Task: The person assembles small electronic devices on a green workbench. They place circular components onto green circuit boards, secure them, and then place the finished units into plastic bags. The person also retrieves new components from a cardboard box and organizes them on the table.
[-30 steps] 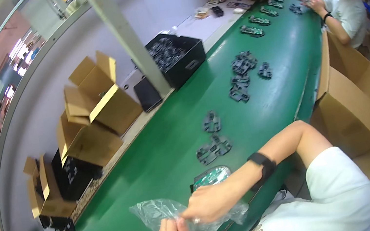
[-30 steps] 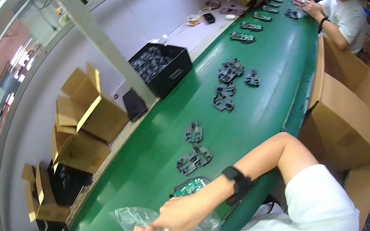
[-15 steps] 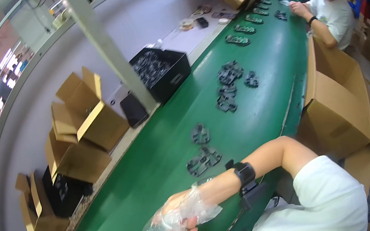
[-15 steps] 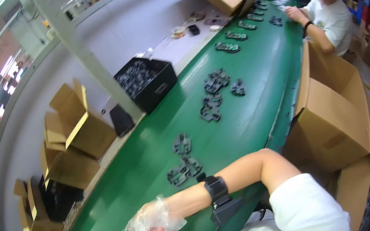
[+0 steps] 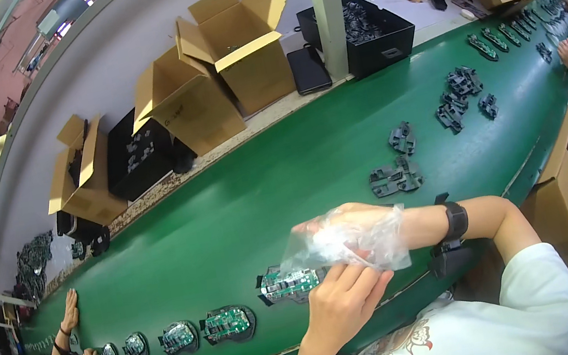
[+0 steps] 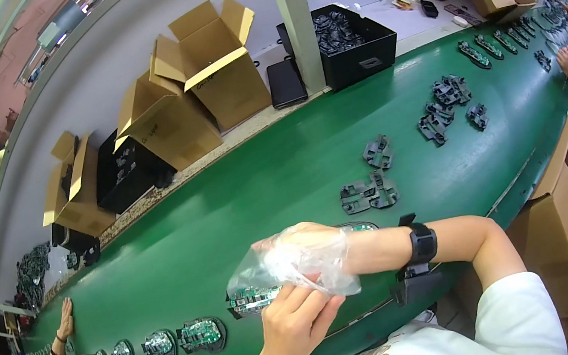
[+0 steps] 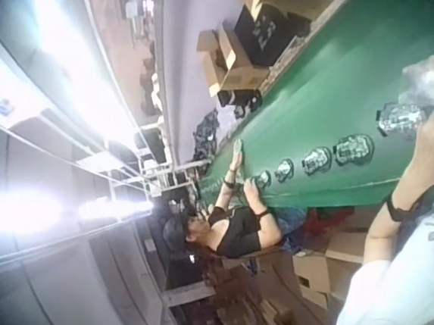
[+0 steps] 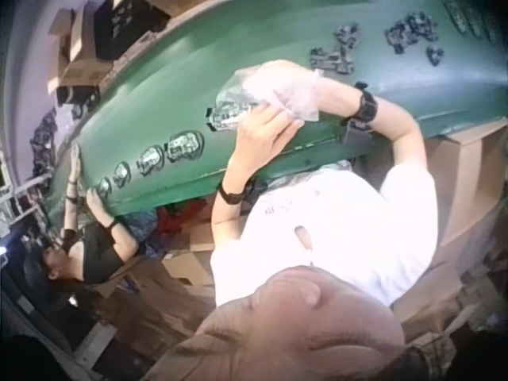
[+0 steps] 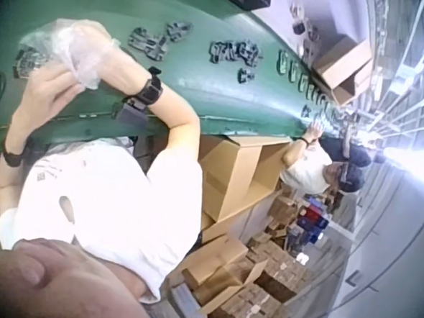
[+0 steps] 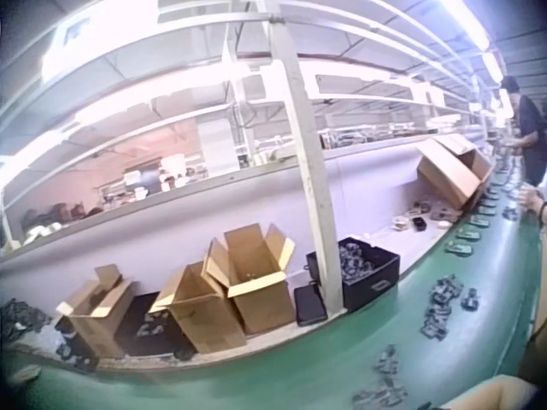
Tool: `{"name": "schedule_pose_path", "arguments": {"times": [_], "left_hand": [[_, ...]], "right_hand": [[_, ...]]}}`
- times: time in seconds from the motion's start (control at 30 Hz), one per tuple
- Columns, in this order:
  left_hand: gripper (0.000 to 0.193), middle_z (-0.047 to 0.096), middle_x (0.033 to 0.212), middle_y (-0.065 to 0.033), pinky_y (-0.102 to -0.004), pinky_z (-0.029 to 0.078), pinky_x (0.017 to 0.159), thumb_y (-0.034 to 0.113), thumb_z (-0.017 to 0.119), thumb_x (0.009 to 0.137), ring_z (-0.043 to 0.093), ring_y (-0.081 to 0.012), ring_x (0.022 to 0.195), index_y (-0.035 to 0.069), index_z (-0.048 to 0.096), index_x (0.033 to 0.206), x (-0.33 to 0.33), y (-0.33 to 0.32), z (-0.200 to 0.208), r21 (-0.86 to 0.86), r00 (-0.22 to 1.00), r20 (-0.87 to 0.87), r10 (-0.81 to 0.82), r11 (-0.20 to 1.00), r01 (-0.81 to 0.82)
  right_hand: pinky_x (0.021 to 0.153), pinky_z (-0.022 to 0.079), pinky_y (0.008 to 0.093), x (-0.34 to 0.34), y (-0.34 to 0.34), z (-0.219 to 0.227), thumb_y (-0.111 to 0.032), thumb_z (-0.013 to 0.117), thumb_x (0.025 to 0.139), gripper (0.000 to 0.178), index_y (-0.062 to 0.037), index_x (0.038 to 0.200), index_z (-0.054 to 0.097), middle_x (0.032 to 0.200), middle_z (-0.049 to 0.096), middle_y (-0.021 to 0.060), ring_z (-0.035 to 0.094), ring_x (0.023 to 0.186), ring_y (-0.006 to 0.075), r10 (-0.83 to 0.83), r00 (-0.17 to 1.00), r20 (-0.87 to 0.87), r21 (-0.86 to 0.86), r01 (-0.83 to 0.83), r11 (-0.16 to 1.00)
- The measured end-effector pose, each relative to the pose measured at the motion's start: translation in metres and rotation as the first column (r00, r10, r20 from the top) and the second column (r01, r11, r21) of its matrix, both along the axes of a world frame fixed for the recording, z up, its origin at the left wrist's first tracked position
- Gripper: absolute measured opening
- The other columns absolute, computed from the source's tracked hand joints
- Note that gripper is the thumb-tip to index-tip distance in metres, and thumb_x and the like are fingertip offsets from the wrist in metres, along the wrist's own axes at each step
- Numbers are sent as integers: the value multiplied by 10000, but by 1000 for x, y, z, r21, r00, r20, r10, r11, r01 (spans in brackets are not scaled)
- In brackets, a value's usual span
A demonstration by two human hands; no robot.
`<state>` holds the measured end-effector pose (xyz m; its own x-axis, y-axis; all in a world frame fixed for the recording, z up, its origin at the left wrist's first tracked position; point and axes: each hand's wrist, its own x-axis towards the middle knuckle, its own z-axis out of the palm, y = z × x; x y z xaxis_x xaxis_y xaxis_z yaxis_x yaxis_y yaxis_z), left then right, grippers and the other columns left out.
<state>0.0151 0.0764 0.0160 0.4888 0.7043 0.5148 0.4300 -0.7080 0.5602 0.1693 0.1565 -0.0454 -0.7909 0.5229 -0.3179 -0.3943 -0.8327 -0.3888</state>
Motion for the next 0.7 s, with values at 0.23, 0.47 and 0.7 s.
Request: {"name": "schedule_pose_path", "arguments": {"times": [0.23, 0.47, 0.7], "left_hand": [[162, 564, 727, -17, -311, 456, 497, 166, 771, 802, 565, -185, 609, 98, 624, 801, 1, -2, -6, 24, 1000, 15, 22, 999, -23], [239, 551, 679, -30, -320, 439, 488, 122, 797, 727, 554, -204, 553, 92, 560, 728, -1, -2, -12, -2, 992, 38, 117, 993, -117], [206, 559, 726, -20, -222, 449, 534, -44, 679, 802, 530, -71, 590, 25, 501, 723, -16, -7, -16, -531, 888, 345, 306, 843, -84]], "right_hand": [[779, 500, 266, -39, -18, 18, -218, 525, 1003, 297, -53, 1246, 571, 1032, 613, 37, 580, 904, 108, -504, 858, 96, 516, 390, 763], [905, 480, 303, -7, -6, 40, -243, 622, 936, 490, -42, 1361, 485, 1240, 569, 91, 556, 1090, 162, -224, 794, 565, 728, -351, 589], [1076, 391, 388, 16, -21, 59, -205, 567, 918, 438, 57, 1268, 557, 1347, 514, 241, 449, 1324, 365, -97, 849, 520, 830, -475, 290]]}}
